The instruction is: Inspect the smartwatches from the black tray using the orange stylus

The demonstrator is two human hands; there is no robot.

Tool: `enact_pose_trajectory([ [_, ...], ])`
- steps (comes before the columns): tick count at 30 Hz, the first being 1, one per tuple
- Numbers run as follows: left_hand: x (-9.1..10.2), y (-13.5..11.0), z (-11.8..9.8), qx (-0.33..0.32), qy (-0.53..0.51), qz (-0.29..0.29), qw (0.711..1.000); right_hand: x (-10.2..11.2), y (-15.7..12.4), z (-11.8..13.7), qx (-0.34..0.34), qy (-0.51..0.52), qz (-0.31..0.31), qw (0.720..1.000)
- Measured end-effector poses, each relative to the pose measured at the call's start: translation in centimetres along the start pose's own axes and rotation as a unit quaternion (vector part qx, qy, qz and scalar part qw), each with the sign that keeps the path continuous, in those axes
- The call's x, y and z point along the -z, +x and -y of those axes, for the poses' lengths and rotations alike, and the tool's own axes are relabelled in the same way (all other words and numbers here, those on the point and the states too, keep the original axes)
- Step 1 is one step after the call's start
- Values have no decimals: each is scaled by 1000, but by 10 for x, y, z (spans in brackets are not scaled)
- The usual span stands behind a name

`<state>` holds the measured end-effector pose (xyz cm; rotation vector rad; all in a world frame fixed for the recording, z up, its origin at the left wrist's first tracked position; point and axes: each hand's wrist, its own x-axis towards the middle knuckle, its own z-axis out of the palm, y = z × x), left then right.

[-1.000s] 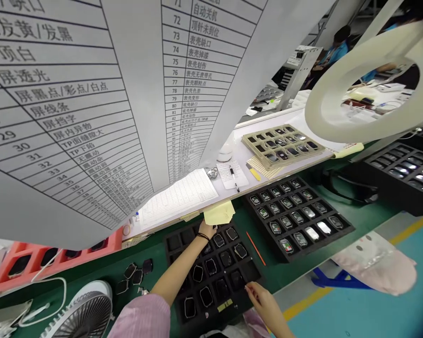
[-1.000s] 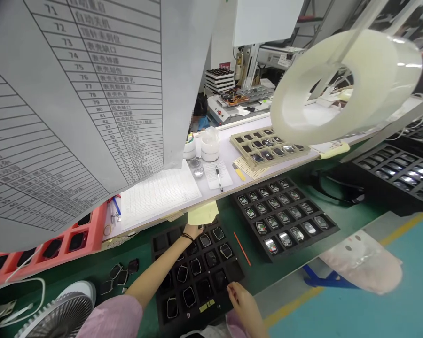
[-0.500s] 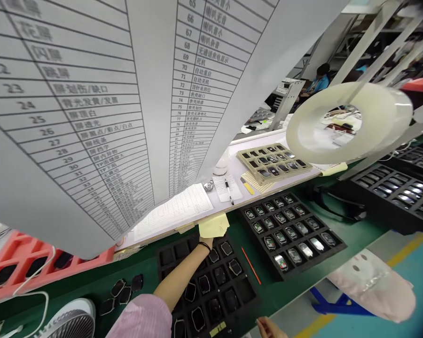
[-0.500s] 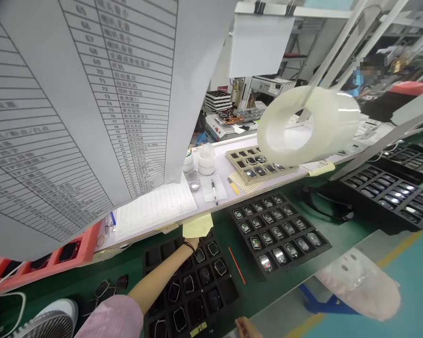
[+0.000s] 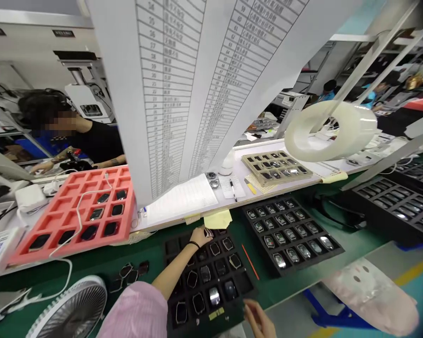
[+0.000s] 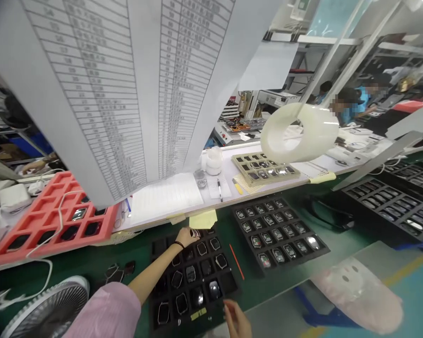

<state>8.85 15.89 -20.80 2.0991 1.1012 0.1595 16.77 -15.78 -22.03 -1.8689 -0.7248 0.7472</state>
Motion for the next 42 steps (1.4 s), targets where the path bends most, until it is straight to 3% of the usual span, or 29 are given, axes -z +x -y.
enact_pose_trajectory([
  [4,12,-88,9,6,-45,-42,998,-39,23,47,-5,84,75,994],
  [7,12,-163,12,11,-76,-58,995,-88,26,76,-43,123,220,967],
  [9,10,-204,16,31,-82,-75,993,-119,16,86,-33,96,274,956],
  [12,7,-250,27,73,-75,-107,989,-154,-7,86,21,60,315,947],
  [16,4,-288,41,112,-71,-139,981,-187,-30,79,18,59,367,928],
  [20,12,-309,58,106,-93,-138,980,-206,-38,80,-14,90,401,911],
  [23,26,-318,84,100,-115,-125,980,-206,-35,83,-63,121,421,896],
  [26,35,-317,118,159,-102,-141,972,-200,-28,83,-120,154,428,883],
  [30,22,-299,152,248,-51,-141,957,-194,-22,85,-159,202,422,869],
  [36,-3,-278,168,295,-13,-126,947,-190,-28,95,-176,275,409,852],
  [42,-2,-268,173,322,-34,-130,937,-191,-33,104,-185,327,399,836],
])
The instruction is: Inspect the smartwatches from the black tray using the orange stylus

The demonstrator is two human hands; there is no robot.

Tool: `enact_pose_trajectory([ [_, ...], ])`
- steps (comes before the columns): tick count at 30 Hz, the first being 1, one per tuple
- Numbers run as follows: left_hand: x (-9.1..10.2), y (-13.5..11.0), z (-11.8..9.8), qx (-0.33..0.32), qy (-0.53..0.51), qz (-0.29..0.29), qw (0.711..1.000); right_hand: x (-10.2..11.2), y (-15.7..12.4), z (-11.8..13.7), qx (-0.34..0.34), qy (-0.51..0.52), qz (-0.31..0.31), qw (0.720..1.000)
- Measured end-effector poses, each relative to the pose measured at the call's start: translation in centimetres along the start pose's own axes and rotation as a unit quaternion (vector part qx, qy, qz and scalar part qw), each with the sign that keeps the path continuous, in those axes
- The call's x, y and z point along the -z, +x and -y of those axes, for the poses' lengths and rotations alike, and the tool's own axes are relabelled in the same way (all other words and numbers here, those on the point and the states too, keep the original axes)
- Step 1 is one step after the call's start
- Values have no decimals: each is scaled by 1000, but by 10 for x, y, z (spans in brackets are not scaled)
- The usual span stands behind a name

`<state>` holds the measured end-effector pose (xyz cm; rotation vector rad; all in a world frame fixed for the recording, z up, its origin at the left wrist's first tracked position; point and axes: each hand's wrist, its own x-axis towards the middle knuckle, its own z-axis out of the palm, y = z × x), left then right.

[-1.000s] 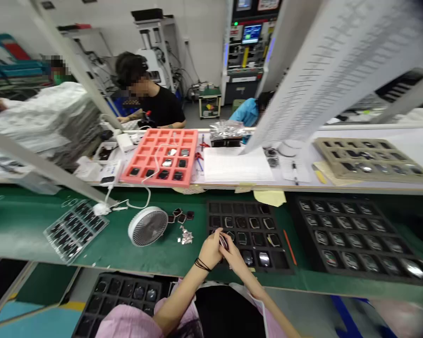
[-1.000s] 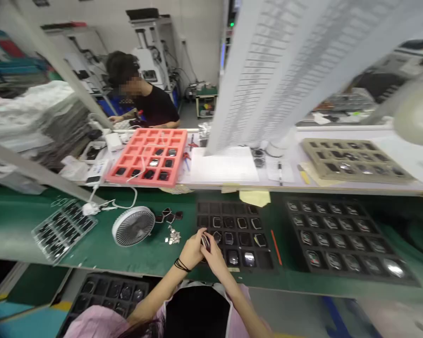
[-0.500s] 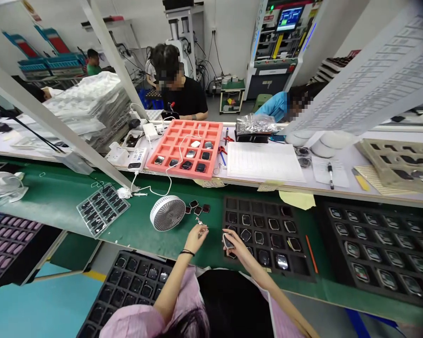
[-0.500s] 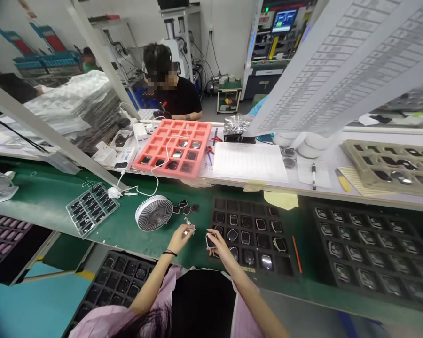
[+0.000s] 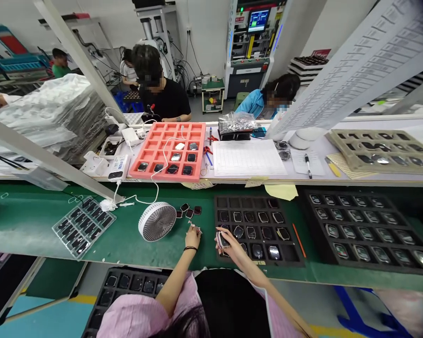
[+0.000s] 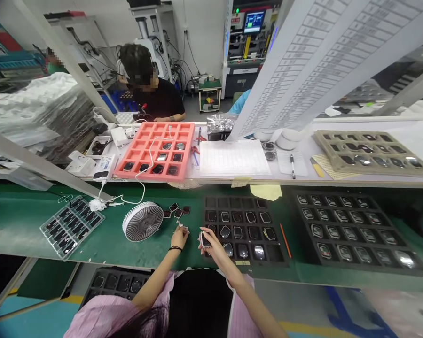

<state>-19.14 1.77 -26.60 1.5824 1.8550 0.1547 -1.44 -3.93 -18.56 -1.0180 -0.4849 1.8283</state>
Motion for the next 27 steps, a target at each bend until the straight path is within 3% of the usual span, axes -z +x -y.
enact_pose_trajectory([
  [5,10,4,-12,-9,-86,-19,996,-10,1,4,13,17,15,1000],
  [9,32,-17,-35,-55,-199,-59,977,-22,-3,14,31,47,13,998],
  [14,57,-59,-84,-130,-329,-130,927,-47,-8,32,86,82,-17,993],
  [18,66,-79,-116,-135,-451,-163,867,-66,-12,42,145,79,-50,985],
  [22,73,-86,-130,-132,-513,-203,823,-76,-19,44,190,68,-68,977],
  [27,78,-91,-138,-139,-531,-211,809,-82,-23,41,228,60,-81,968],
])
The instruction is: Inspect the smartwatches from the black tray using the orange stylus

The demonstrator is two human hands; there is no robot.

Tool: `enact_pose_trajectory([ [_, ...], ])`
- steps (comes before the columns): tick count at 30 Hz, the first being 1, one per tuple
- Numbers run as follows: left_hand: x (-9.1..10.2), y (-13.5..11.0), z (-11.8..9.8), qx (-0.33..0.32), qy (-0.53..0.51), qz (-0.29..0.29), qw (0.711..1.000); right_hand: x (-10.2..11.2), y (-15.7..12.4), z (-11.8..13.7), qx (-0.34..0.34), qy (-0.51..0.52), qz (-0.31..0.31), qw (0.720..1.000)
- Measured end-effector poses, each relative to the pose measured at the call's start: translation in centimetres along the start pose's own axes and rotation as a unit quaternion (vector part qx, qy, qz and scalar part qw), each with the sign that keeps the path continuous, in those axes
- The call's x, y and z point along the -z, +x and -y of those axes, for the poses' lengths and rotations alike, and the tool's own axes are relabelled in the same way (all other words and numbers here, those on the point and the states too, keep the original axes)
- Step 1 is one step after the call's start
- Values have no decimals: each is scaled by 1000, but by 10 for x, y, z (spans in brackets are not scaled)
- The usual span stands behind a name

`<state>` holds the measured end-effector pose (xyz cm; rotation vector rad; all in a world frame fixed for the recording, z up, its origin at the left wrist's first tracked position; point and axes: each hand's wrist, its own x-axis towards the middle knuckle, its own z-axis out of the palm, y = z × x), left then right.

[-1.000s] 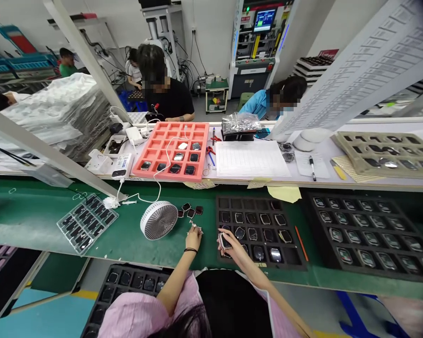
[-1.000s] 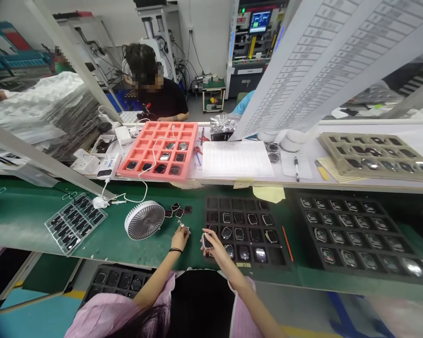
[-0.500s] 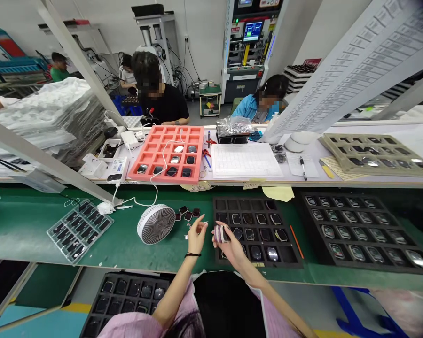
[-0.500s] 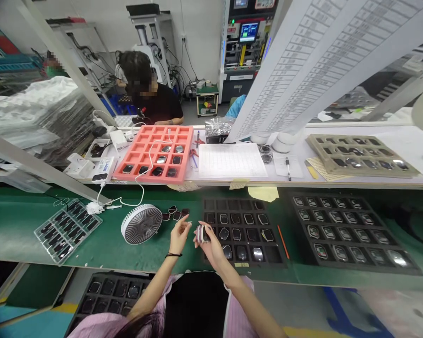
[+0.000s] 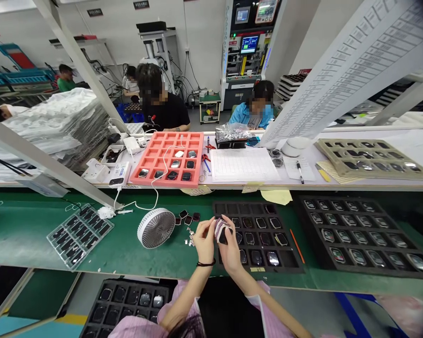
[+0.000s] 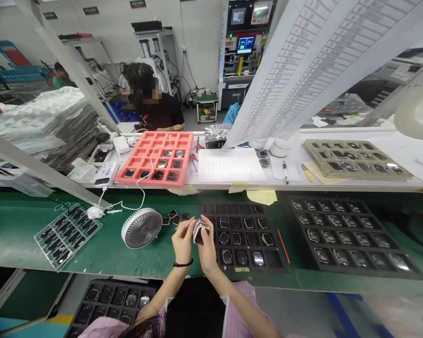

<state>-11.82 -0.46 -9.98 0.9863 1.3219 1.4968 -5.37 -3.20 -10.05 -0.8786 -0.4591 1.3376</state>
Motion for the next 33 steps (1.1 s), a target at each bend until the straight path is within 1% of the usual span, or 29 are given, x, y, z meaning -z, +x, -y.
enact_pose_trajectory([
  [1,-1,0,0,14,-14,0,1000,0,-1,-1,6,-7,0,1000],
  [5,-2,0,1,105,-80,-17,991,2,-1,-4,25,-30,5,999],
  [7,-2,1,2,116,-90,-29,989,4,-2,-6,32,-37,10,999],
  [11,-2,1,1,100,-95,-32,990,8,-2,-10,41,-76,15,996],
  [15,-3,1,1,118,-101,-47,987,9,0,-11,54,-113,14,992],
  [19,-3,0,0,87,-87,-38,992,9,0,-12,64,-129,13,989],
  [23,-2,0,1,76,-72,-58,993,9,-3,-12,65,-148,15,987],
  [25,-2,0,2,69,-65,-57,994,8,-4,-11,71,-153,18,985],
  [29,-1,-2,5,40,-51,-34,997,6,-4,-9,101,-182,12,978],
  [31,0,-4,5,14,-39,-36,998,6,-4,-9,124,-204,9,971],
  [33,0,-4,4,10,-55,-41,998,7,-3,-9,147,-223,17,963],
])
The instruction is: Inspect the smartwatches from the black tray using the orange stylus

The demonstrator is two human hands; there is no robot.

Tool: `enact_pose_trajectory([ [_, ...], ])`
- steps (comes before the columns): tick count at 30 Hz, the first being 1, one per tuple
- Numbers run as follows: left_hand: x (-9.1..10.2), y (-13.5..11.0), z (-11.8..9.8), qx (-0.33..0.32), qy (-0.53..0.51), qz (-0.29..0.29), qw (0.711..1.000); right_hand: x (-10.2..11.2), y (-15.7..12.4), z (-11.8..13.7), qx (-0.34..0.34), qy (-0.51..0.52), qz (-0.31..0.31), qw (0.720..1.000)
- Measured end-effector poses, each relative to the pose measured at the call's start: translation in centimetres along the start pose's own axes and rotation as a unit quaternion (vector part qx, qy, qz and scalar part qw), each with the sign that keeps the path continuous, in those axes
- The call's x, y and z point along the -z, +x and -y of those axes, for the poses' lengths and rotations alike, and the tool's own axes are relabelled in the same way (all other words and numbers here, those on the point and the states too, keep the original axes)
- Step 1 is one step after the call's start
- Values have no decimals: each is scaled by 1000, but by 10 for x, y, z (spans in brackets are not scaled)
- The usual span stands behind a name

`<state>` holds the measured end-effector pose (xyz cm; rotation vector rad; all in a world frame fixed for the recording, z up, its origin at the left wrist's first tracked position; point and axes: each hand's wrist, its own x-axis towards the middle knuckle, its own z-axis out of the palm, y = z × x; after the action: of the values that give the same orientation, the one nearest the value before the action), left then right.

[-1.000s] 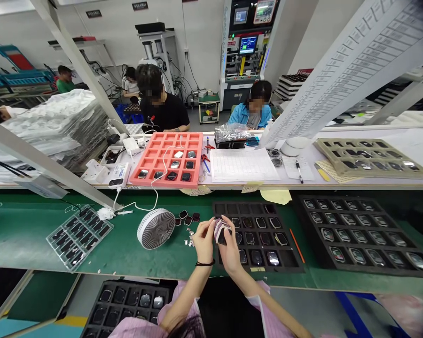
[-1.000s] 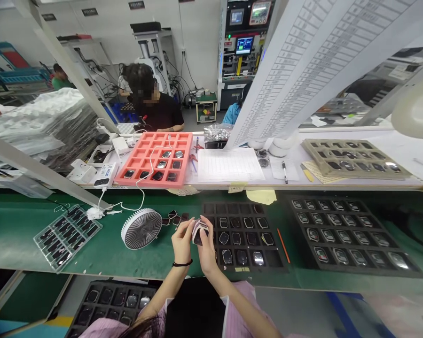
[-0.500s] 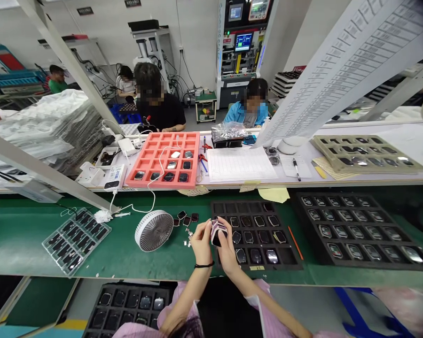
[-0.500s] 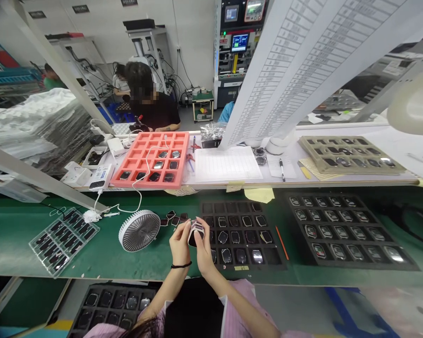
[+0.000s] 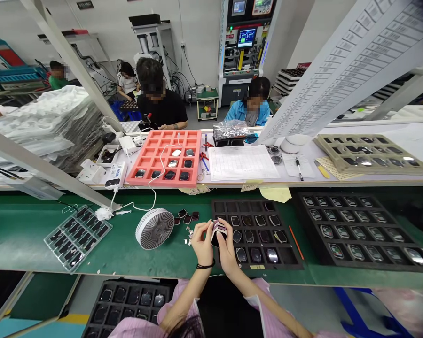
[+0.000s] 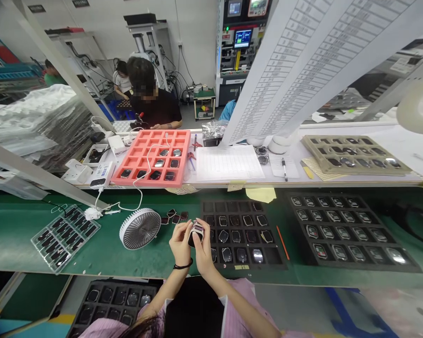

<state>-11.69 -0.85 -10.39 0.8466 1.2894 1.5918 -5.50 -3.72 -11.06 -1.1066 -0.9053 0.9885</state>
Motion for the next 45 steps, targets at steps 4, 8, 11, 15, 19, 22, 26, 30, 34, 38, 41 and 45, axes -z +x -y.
enact_pose_trajectory([
  [4,1,1,-3,83,-77,19,993,3,1,-1,35,-20,20,999],
  [8,3,2,-3,180,-129,42,974,5,3,-1,45,-31,49,997],
  [11,5,0,-5,260,-173,49,949,6,3,-3,47,-40,71,996],
  [15,8,-5,-8,411,-320,38,852,9,0,-10,41,-53,78,995],
  [19,18,-10,-2,456,-379,50,804,13,-8,-18,38,-83,128,988],
  [22,28,-13,8,445,-355,67,820,14,-12,-22,-3,-75,144,987],
  [26,38,-13,21,431,-313,85,842,14,-12,-23,-47,-57,142,987],
  [30,45,-16,37,409,-232,116,875,19,-14,-28,-92,-43,154,983],
  [34,56,-10,62,374,-79,159,910,24,-16,-47,-194,39,112,974],
  [38,80,20,89,309,140,198,920,27,-10,-55,-267,123,81,952],
  [41,100,43,105,227,320,224,892,30,-2,-50,-272,137,70,950],
  [45,110,54,121,128,494,304,804,32,2,-46,-275,140,65,949],
])
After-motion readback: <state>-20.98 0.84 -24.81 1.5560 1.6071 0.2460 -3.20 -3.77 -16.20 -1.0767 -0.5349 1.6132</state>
